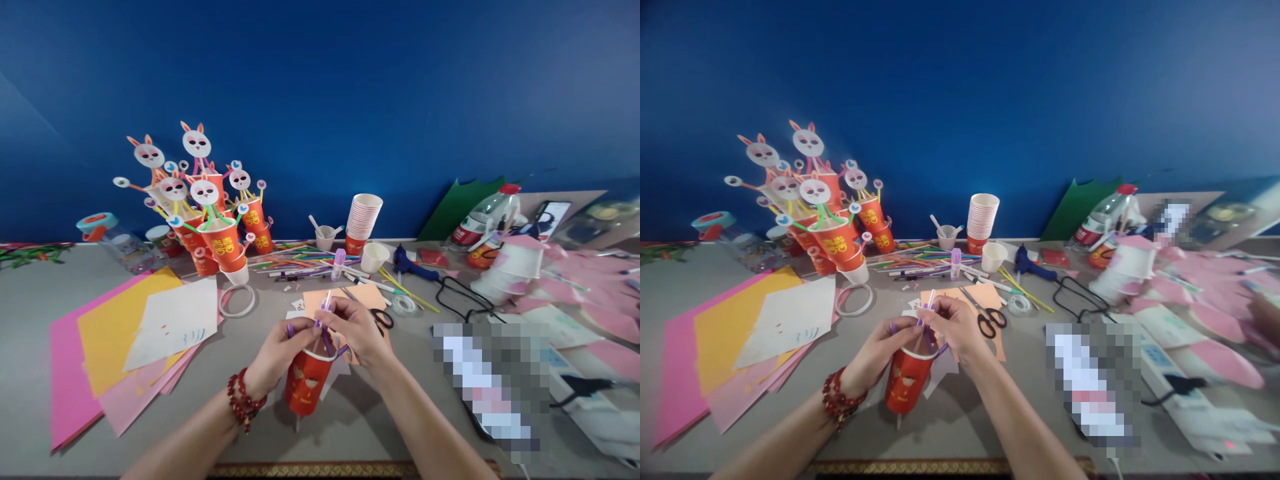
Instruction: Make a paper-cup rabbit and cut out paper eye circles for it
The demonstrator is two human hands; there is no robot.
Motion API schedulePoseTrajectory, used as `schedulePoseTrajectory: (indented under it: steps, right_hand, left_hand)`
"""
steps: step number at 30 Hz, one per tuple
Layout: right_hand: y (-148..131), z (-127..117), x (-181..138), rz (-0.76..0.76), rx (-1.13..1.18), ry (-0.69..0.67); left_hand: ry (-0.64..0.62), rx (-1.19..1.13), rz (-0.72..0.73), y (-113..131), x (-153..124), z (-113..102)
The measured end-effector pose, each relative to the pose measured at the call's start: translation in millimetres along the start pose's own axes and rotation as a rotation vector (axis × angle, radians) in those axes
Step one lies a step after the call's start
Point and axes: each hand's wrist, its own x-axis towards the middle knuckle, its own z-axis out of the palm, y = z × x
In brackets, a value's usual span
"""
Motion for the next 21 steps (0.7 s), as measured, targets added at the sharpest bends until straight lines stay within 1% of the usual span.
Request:
schedulePoseTrajectory:
  steps: [5, 8, 12, 15, 18, 19, 21]
  right_hand:
    - [-2.8, 2.5, -1.1, -0.017, 0.041, 0.005]
    - [-4.8, 3.0, -1.8, -0.008, 0.069, -0.016]
    - [-2.3, 1.4, -0.8, -0.022, 0.094, -0.009]
    - [0.0, 0.3, 0.9, -0.07, 0.075, 0.003]
    - [-1.1, 0.6, 1.2, -0.128, -0.016, 0.014]
    - [-2.1, 1.0, 0.6, -0.168, -0.065, 0.037]
    - [-4.6, 2.1, -1.9, -0.298, -0.183, 0.122]
  left_hand:
    - [0.057, 0.019, 0.029, -2.0, 1.6, 0.0]
    - [0.087, 0.001, 0.046, -3.5, 2.5, -1.0]
    - [0.087, 0.0, 0.069, -5.8, 1.6, -1.7]
    - [0.096, -0.005, 0.077, -6.7, 0.5, -1.8]
    - [0.134, 0.022, 0.119, -5.0, -0.1, -1.8]
    - [0.145, 0.038, 0.141, -3.7, -0.2, -1.6]
    - [0.165, 0.089, 0.194, -0.4, -0.9, -0.9]
